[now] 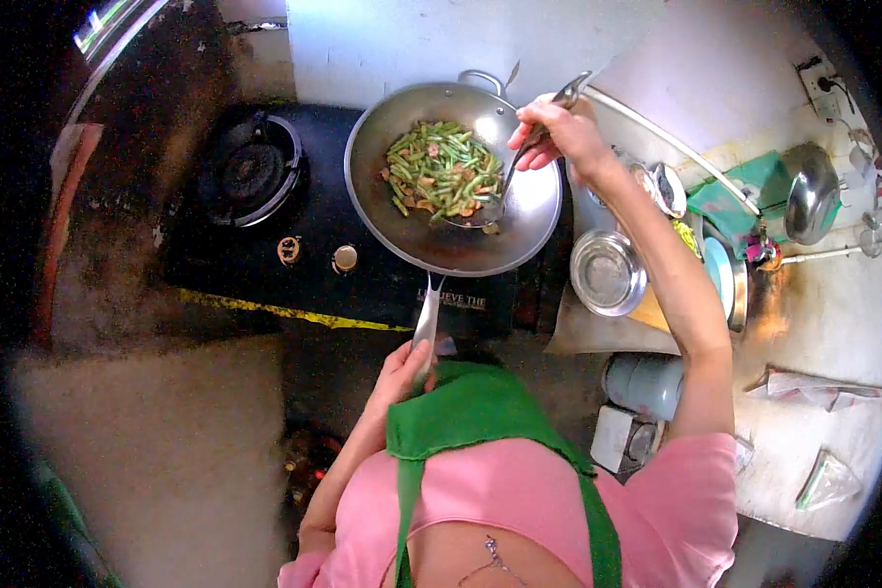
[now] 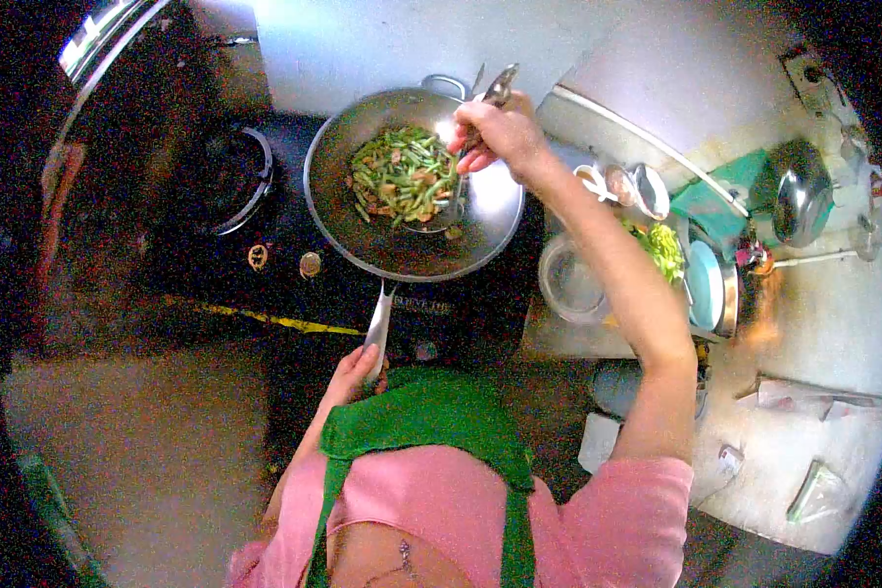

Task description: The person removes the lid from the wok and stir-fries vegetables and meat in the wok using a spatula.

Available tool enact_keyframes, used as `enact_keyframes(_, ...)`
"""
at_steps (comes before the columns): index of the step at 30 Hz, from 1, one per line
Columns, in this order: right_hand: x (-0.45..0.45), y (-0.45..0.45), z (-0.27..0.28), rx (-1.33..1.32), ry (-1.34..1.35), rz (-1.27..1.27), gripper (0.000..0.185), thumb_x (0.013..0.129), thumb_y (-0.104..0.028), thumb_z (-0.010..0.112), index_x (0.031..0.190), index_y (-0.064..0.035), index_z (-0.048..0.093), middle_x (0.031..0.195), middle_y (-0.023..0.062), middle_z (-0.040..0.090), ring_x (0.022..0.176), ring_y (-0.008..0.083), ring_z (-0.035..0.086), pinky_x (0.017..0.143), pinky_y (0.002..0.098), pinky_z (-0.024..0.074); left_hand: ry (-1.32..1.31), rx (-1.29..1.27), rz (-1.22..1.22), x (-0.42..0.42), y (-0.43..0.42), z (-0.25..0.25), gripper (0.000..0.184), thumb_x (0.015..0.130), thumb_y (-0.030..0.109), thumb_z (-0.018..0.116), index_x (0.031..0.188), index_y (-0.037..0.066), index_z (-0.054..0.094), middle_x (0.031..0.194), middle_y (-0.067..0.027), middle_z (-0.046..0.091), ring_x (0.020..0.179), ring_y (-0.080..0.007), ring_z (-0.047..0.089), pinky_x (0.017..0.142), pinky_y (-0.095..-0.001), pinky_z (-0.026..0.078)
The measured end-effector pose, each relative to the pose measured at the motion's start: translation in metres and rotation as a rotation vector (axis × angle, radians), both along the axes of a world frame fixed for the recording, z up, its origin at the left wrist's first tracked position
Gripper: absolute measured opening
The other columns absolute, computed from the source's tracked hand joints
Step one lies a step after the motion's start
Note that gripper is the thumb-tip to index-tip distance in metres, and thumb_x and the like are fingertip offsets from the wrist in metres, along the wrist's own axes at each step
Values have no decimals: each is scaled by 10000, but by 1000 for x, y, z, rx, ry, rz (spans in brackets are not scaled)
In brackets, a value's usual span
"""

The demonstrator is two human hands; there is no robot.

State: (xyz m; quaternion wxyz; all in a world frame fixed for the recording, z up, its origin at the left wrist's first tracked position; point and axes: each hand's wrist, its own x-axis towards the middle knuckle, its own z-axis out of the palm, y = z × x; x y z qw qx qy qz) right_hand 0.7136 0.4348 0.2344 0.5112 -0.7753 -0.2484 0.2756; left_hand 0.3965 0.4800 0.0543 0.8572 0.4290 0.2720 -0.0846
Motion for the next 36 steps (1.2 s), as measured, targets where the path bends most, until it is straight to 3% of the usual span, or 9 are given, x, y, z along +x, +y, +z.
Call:
enact_keyframes(9,7,-19,-3,-194,-3,106,290,788,-265,567,716,15,587,660,143,637,446,194,615,374,239,487,31,15,9,3,1,13,310,919,386,496,909,77,515,653,10,467,567,-85,465,505,-218,374)
enact_keyframes(16,3,-65,-116,438,144,-241,189,879,-177,524,859,11,534,859,184,648,661,255,671,561,293,560,2,-20,14,3,1,3,298,915,372,517,905,75,534,691,-6,522,585,-104,497,519,-230,396)
enact_keyframes(19,0,-52,-116,554,246,-239,204,898,-174,531,901,29,548,949,178,642,749,264,673,655,310,564,40,-9,13,2,2,2,283,913,357,528,911,74,541,715,5,531,594,-98,499,516,-232,399)
enact_keyframes(23,-11,-50,-77,383,-20,61,114,865,-146,576,865,-34,592,1045,170,624,849,259,661,720,334,537,112,-7,72,4,-3,24,269,908,352,541,924,83,547,728,24,536,603,-85,497,514,-233,399)
enact_keyframes(25,-23,-49,-62,149,-627,424,100,836,-140,595,830,-41,582,1034,201,622,873,266,656,722,353,518,132,-22,70,2,-3,19,275,904,361,546,928,87,548,727,26,534,603,-83,493,519,-231,398)
enact_keyframes(26,-31,-50,-59,101,-663,559,116,805,-139,613,811,-38,556,1038,227,610,892,300,646,715,375,509,144,-31,64,2,-2,17,280,899,370,552,931,91,550,727,28,533,603,-80,489,523,-229,397)
enact_keyframes(28,-49,-53,-51,62,-892,739,141,729,-80,669,768,-56,536,1111,188,595,740,300,637,618,361,499,132,-23,56,2,-1,16,289,894,380,555,929,93,549,726,29,531,602,-79,484,526,-227,395)
enact_keyframes(33,-46,-49,-15,-13,-1158,787,135,738,-119,668,788,-57,559,1047,156,623,695,294,635,606,357,516,97,66,50,3,-4,22,316,906,408,506,874,94,498,644,14,458,550,-62,432,478,-196,356)
enact_keyframes(36,-9,-27,-14,-247,-918,482,199,792,-205,632,734,-24,574,721,152,628,652,285,628,583,329,478,80,38,31,3,-3,20,321,906,415,505,874,95,499,640,12,461,541,-64,430,478,-202,355)
